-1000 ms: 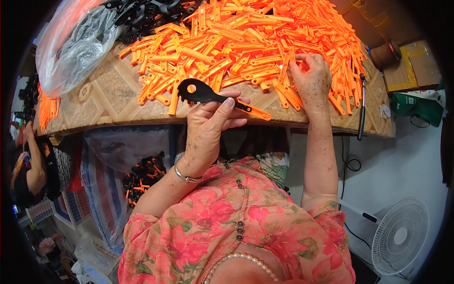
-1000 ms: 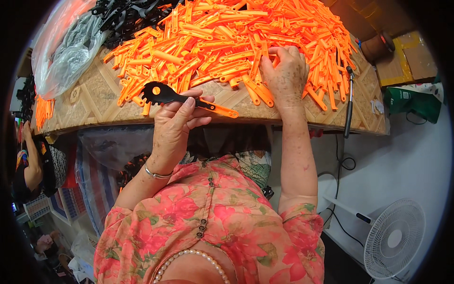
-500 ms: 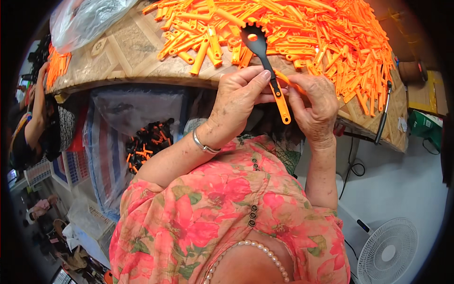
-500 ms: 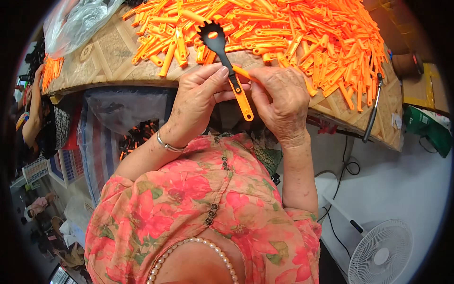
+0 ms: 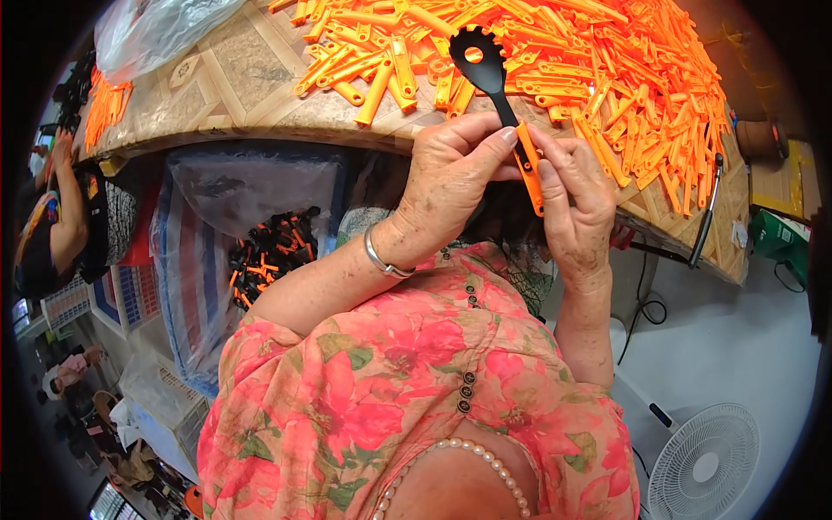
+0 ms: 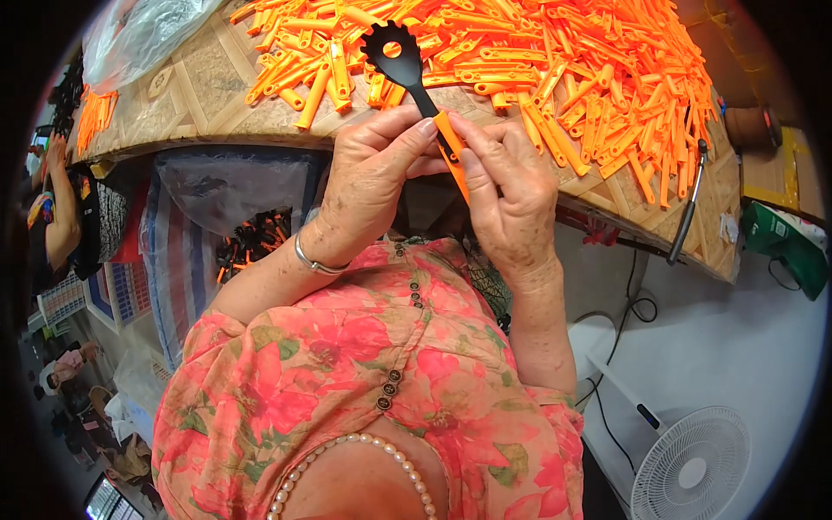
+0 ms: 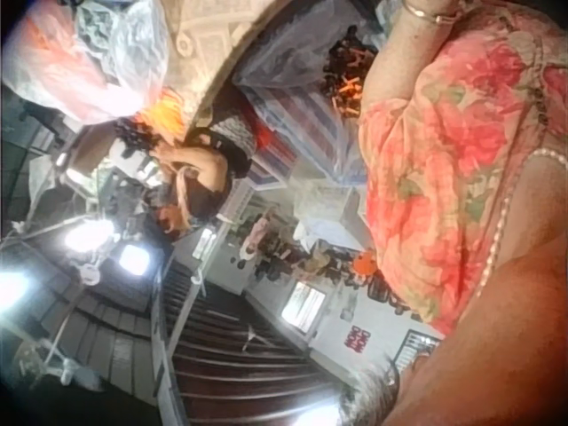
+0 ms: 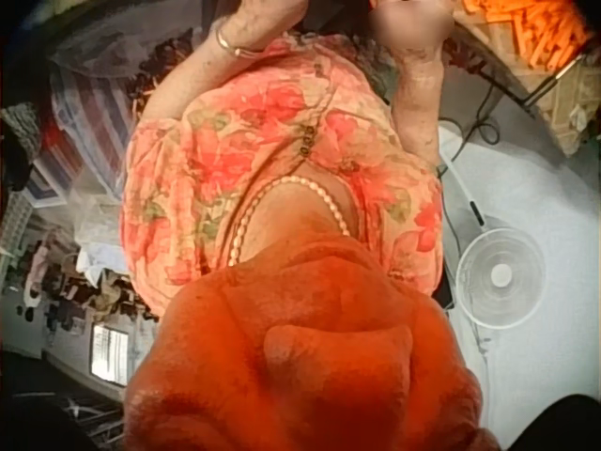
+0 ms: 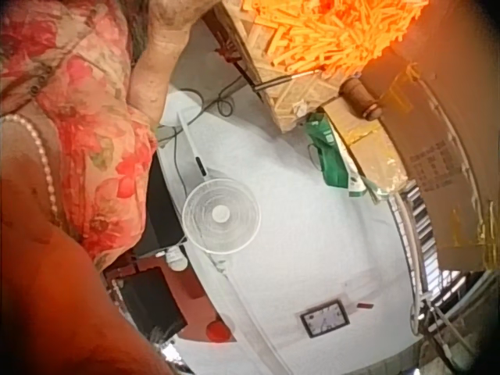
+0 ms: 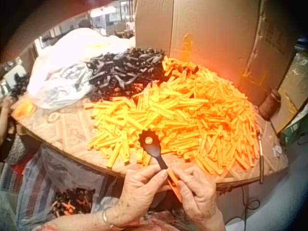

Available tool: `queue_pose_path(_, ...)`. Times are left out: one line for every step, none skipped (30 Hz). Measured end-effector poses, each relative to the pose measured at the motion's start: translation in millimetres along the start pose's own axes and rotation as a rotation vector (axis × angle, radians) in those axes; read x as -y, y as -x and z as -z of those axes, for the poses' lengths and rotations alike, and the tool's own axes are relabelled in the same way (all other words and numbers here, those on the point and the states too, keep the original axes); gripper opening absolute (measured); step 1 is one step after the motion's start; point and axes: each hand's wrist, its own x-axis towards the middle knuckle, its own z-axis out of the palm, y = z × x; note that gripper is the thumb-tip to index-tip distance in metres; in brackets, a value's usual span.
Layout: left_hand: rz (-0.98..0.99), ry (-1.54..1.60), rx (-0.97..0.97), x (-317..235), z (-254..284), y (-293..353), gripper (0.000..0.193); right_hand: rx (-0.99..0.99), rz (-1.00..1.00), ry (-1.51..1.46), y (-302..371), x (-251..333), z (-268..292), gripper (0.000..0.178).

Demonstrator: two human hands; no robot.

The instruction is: The person assembles orange plastic components by inserting them into a black plastic jig and striking them with a hammer to secure the fit. The person repeatedly picks up orange pieces, aligns them in the jig, and uses a hammer to drive them into place, then discards the finished units.

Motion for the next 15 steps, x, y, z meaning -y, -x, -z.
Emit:
queue_pose_path(-0.019, -0.01, 0.002, -1, 0, 0, 0.023, -0.016, 0.014, 0.025, 0, 1, -2, 0.031)
queue_pose_path(-0.039, -0.02, 0.004, -2, -1, 0, 0.023, -0.032, 0.028, 0.05, -1, 1, -4, 0.03)
queue_pose_path(-0.056, -0.028, 0.012, -2, -2, 0, 0.023, -0.051, 0.039, 0.081, -1, 3, -5, 0.03)
queue_pose_path(-0.056, -0.026, 0.008, -2, -2, 0, 0.023, -0.045, -0.063, 0.004, -1, 5, -6, 0.029)
queue_pose_path(-0.056, -0.024, 0.002, -1, -2, 0, 0.023, -0.039, -0.165, -0.074, -2, 8, -5, 0.029)
queue_pose_path(-0.058, -0.023, -0.006, -1, -2, 1, 0.023, -0.032, -0.265, -0.155, -2, 9, -5, 0.028)
queue_pose_path(-0.053, -0.004, -0.004, 0, -2, 1, 0.024, -0.032, -0.242, -0.137, -1, 7, -5, 0.028)
queue_pose_path(-0.049, 0.015, -0.002, 0, -1, 2, 0.025, -0.032, -0.22, -0.12, -1, 4, -4, 0.028)
queue_pose_path(-0.044, 0.034, 0.0, 0, -1, 2, 0.026, -0.033, -0.198, -0.102, 1, 2, -4, 0.027)
queue_pose_path(-0.03, 0.051, -0.019, -1, 0, 1, 0.026, -0.087, -0.14, -0.055, 2, 1, -3, 0.027)
queue_pose_path(-0.016, 0.068, -0.037, -2, 0, 1, 0.027, -0.142, -0.083, -0.008, 4, 0, -2, 0.027)
queue_pose_path(-0.002, 0.085, -0.059, -3, 0, 0, 0.027, -0.195, -0.024, 0.037, 5, -2, -1, 0.027)
queue_pose_path(-0.005, 0.099, -0.055, -4, 0, 0, 0.028, -0.202, 0.035, 0.051, 6, -6, 0, 0.029)
queue_pose_path(-0.006, 0.114, -0.05, -4, -1, 0, 0.028, -0.186, 0.05, 0.089, 6, -5, -1, 0.029)
queue_pose_path(-0.008, 0.129, -0.044, -5, -1, 0, 0.029, -0.172, 0.065, 0.128, 6, -4, -1, 0.03)
